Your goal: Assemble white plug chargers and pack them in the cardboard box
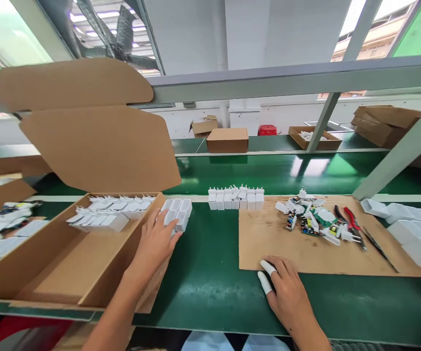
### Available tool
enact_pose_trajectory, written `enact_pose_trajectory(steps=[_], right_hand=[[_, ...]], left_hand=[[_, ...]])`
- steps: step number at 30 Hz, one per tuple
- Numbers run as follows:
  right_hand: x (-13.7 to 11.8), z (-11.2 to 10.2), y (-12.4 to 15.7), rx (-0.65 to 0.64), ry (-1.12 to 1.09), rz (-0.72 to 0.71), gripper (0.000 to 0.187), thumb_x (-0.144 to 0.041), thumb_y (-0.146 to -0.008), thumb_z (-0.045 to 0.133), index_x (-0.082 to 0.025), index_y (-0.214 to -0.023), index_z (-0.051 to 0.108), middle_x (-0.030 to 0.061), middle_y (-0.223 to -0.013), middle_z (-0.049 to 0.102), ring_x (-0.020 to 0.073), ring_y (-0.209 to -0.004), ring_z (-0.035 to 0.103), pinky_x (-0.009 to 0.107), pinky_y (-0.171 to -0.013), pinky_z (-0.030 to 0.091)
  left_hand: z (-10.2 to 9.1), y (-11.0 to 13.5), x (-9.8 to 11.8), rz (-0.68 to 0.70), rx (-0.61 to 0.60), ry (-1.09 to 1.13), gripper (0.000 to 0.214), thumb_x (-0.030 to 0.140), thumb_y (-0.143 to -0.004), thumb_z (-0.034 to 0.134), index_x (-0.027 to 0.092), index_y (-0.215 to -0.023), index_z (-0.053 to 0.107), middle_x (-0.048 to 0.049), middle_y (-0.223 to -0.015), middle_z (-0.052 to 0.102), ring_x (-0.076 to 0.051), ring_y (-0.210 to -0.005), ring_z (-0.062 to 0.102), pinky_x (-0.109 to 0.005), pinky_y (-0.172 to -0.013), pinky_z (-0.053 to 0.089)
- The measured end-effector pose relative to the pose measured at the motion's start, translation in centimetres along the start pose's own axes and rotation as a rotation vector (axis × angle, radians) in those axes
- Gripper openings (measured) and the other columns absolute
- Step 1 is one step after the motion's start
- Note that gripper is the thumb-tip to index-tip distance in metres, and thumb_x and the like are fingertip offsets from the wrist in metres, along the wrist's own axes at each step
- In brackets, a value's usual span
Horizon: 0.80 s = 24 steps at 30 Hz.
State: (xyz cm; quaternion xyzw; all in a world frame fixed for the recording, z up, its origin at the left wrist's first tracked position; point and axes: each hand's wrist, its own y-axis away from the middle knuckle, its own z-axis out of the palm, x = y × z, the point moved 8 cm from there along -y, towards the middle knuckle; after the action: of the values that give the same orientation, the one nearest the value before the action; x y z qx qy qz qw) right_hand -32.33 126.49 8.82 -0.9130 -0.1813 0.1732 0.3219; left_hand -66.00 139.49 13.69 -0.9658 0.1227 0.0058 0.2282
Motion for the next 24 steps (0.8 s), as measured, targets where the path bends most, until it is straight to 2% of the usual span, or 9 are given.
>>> enact_pose_trajectory(steps=[2, 5, 9, 12, 15, 18, 22, 24], right_hand=[[-0.1, -0.1, -0.1, -0.023, -0.004, 0.018, 0.024, -0.007, -0.1, 0.047, -0.021, -0.113, 0.062, 0.012, -0.117, 0.07, 0.0304, -0.104, 0.065, 0.049, -0.086, 0.059], [-0.4, -0.1, -0.2, -0.048, -0.009, 0.045, 0.023, -0.01, -0.102, 0.05, -0.021, -0.119, 0.061, 0.0122, -0.116, 0.071, 0.0297, -0.104, 0.066, 0.048, -0.085, 0.061], [0.1, 0.0, 0.1, -0.091, -0.051, 0.077, 0.029, -0.011, -0.103, 0.049, -0.024, -0.126, 0.06, 0.0108, -0.12, 0.071, 0.0285, -0.108, 0.068, 0.048, -0.09, 0.063], [3.0, -0.2, -0.4, -0.135, -0.074, 0.164, 0.036, -0.021, -0.105, 0.052, -0.024, -0.14, 0.053, 0.013, -0.13, 0.069, 0.0283, -0.117, 0.069, 0.046, -0.097, 0.063], [7.6, -1.1, -2.1, -0.127, -0.041, 0.326, 0.04, -0.033, -0.102, 0.057, -0.018, -0.139, 0.055, 0.0201, -0.141, 0.063, 0.0342, -0.131, 0.063, 0.053, -0.107, 0.058], [12.1, -1.7, -4.4, -0.069, -0.086, 0.504, 0.03, -0.034, -0.089, 0.066, -0.017, -0.113, 0.063, 0.0239, -0.136, 0.064, 0.041, -0.135, 0.058, 0.06, -0.114, 0.048], [15.4, -1.0, -6.2, -0.046, -0.158, 0.617, 0.019, -0.033, -0.078, 0.074, -0.024, -0.085, 0.058, 0.0132, -0.103, 0.072, 0.0351, -0.111, 0.067, 0.052, -0.105, 0.053], [16.4, -0.6, -6.4, -0.03, -0.222, 0.664, 0.022, -0.035, -0.075, 0.077, -0.025, -0.082, 0.058, 0.0072, -0.088, 0.07, 0.0297, -0.095, 0.069, 0.047, -0.095, 0.057]], left_hand=[[0.8, -0.5, 0.9, 0.0, 0.003, 0.007, 0.025, 0.027, -0.099, 0.054, 0.019, -0.095, 0.078, -0.0215, -0.147, 0.062, -0.048, -0.149, 0.043, -0.067, -0.103, 0.052], [0.1, 0.0, 3.9, 0.104, 0.099, 0.14, 0.032, 0.027, -0.103, 0.047, 0.019, -0.084, 0.071, -0.0203, -0.143, 0.065, -0.045, -0.143, 0.052, -0.063, -0.102, 0.054], [-2.3, 3.8, 8.8, 0.25, 0.21, 0.409, 0.024, 0.029, -0.104, 0.052, 0.023, -0.082, 0.061, -0.0147, -0.14, 0.068, -0.033, -0.128, 0.066, -0.047, -0.098, 0.059], [-3.4, 7.0, 11.1, 0.264, 0.244, 0.537, 0.017, 0.022, -0.104, 0.053, 0.024, -0.09, 0.062, -0.0133, -0.137, 0.068, -0.028, -0.119, 0.07, -0.038, -0.09, 0.062], [-3.0, 9.2, 11.5, 0.215, 0.232, 0.642, 0.011, 0.02, -0.105, 0.055, 0.024, -0.104, 0.065, -0.0147, -0.142, 0.064, -0.025, -0.118, 0.071, -0.034, -0.087, 0.064], [-1.7, 10.2, 11.3, 0.181, 0.18, 0.696, 0.012, 0.02, -0.105, 0.056, 0.023, -0.112, 0.065, -0.0159, -0.152, 0.058, -0.025, -0.122, 0.071, -0.032, -0.086, 0.065], [-1.2, 10.5, 11.0, 0.157, 0.15, 0.751, 0.012, 0.021, -0.104, 0.057, 0.024, -0.112, 0.066, -0.0157, -0.153, 0.058, -0.027, -0.12, 0.072, -0.035, -0.089, 0.065], [-1.4, 10.4, 10.9, 0.142, 0.14, 0.772, 0.013, 0.022, -0.105, 0.056, 0.025, -0.112, 0.067, -0.0156, -0.152, 0.059, -0.027, -0.119, 0.072, -0.036, -0.089, 0.065]])
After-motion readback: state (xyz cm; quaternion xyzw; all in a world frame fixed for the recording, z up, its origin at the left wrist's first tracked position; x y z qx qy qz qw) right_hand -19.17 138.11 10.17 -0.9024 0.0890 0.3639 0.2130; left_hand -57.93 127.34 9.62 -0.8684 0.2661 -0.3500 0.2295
